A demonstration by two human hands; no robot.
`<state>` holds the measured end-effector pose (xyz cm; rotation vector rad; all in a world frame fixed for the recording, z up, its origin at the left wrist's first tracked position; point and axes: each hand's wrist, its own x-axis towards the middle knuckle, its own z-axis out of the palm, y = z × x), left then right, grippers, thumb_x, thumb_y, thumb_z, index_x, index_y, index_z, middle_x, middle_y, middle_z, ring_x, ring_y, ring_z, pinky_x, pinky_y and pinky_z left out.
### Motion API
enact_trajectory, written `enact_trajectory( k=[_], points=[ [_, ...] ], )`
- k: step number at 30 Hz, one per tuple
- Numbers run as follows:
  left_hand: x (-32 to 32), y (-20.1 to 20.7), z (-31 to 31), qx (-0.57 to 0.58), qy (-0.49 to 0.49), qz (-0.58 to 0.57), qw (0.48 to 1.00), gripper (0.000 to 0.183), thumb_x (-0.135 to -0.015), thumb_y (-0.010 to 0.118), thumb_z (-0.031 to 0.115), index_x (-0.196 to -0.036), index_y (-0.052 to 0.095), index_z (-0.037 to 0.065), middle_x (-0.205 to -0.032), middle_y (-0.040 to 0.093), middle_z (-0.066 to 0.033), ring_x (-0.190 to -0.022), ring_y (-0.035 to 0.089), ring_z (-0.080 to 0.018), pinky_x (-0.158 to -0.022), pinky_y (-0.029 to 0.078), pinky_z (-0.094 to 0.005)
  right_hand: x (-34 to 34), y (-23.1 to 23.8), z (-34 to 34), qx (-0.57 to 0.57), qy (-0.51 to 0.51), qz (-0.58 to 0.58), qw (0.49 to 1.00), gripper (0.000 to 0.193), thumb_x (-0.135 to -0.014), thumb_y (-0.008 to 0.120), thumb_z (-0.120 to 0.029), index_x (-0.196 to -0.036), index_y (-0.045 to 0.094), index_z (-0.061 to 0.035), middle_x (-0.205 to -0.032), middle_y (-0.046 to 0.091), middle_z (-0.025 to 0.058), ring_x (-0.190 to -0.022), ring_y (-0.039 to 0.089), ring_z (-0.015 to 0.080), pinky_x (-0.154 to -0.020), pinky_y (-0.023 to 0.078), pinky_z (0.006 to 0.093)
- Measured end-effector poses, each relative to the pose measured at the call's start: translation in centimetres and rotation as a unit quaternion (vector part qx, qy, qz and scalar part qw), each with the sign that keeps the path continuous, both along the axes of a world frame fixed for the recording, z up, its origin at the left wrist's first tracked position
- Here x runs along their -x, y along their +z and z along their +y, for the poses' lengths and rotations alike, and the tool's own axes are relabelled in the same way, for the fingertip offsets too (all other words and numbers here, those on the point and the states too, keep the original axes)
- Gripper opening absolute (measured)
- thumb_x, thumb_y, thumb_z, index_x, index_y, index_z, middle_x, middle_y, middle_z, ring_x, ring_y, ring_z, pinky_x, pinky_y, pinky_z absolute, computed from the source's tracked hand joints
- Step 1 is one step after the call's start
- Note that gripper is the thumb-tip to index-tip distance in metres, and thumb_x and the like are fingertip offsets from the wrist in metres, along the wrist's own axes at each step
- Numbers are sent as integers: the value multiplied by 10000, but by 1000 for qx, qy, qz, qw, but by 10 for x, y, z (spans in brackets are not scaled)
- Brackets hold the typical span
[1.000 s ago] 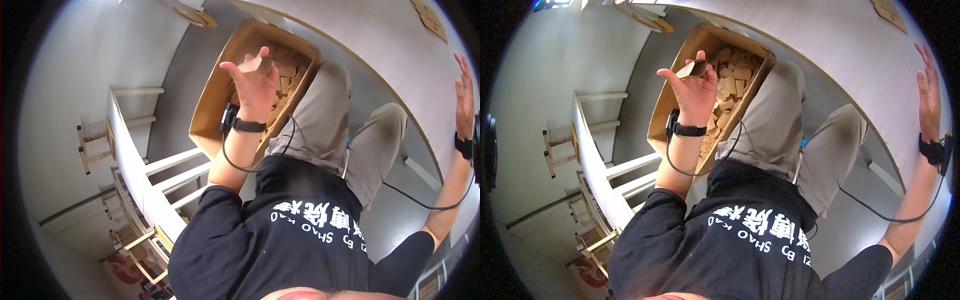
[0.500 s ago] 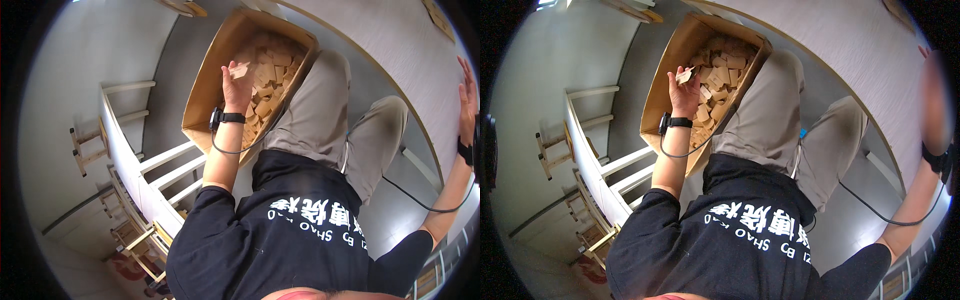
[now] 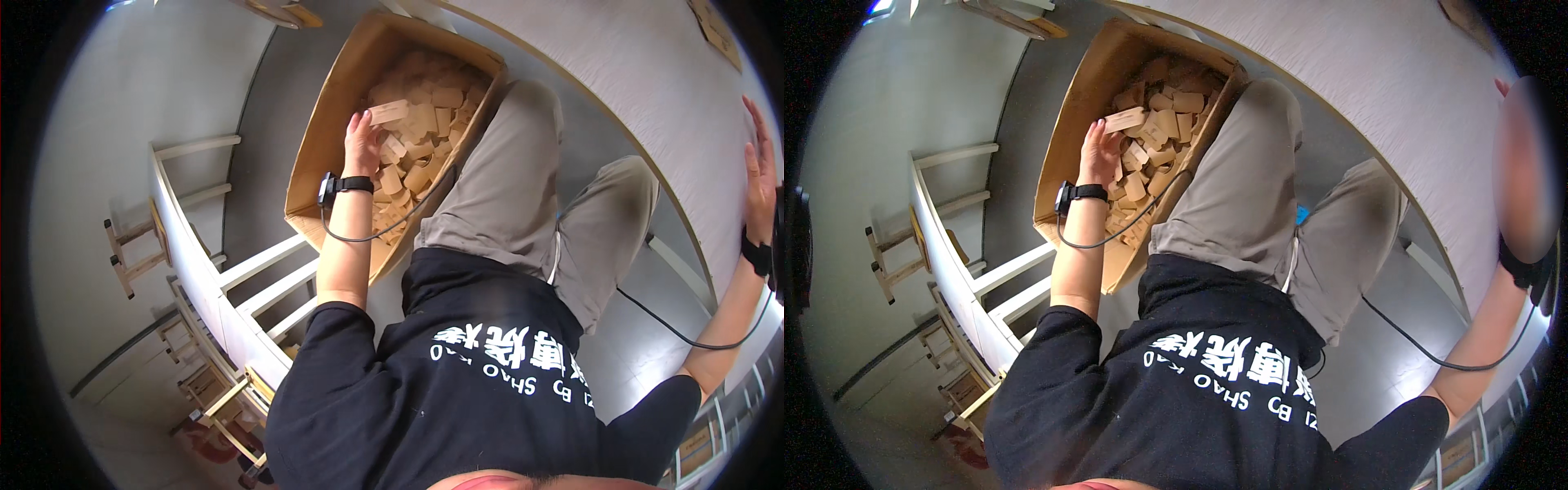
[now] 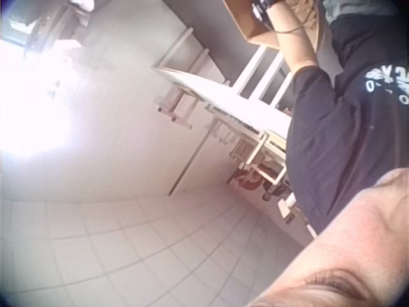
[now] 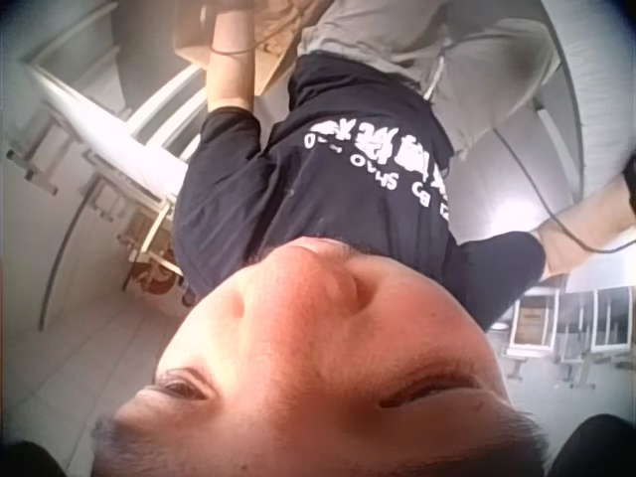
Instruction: Folding and stacking small cardboard components for shoe manufacturing.
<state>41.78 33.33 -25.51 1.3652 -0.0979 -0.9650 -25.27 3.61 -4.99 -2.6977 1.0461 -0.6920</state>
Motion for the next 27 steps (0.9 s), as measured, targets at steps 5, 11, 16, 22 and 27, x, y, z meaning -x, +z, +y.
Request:
enact_trajectory(
  k=[5, 11, 16, 22, 27],
  points=[
    [18, 6, 18, -65, 136, -164, 975, 542, -994, 680, 197, -1451, 436, 39, -1366, 546, -95, -1250, 521, -188, -1082, 431, -355, 2, -1, 5, 26, -51, 17, 998, 601, -1067, 444, -462, -1595, 366, -186, -1631, 395, 94, -1546, 288, 255, -1278, 185, 502],
    [155, 83, 10, 48, -216, -323, 920, 475, -937, 651, 138, -1394, 533, 80, -1458, 535, -100, -1380, 468, -252, -1174, 362, -397, -21, 13, 5, 62, -60, -23, 996, 604, -1063, 468, -445, -1596, 359, -183, -1646, 369, 74, -1547, 284, 251, -1272, 175, 517],
    [237, 98, -18, 85, -473, -510, 713, 555, -907, 699, 283, -1396, 525, 86, -1537, 461, -131, -1502, 318, -364, -1235, 229, -535, -48, 35, -32, 101, -62, -12, 993, 622, -1049, 506, -463, -1575, 397, -150, -1630, 388, 94, -1536, 302, 259, -1269, 192, 472],
    [274, 88, -31, 75, -513, -659, 546, 527, -853, 744, 378, -1309, 627, 141, -1521, 493, -87, -1527, 275, -371, -1217, 179, -649, -76, 3, -86, 116, -146, 32, 982, 684, -994, 610, -476, -1495, 466, -34, -1551, 458, 211, -1456, 408, 351, -1209, 324, 424],
    [263, 93, -16, 70, -508, -659, 550, 468, -859, 747, 338, -1281, 638, 168, -1499, 518, -59, -1520, 294, -359, -1216, 175, -640, -112, 13, -48, 103, -211, 75, 969, 587, -947, 663, -461, -1406, 577, -105, -1475, 550, 194, -1372, 504, 362, -1148, 410, 438]
  ],
)
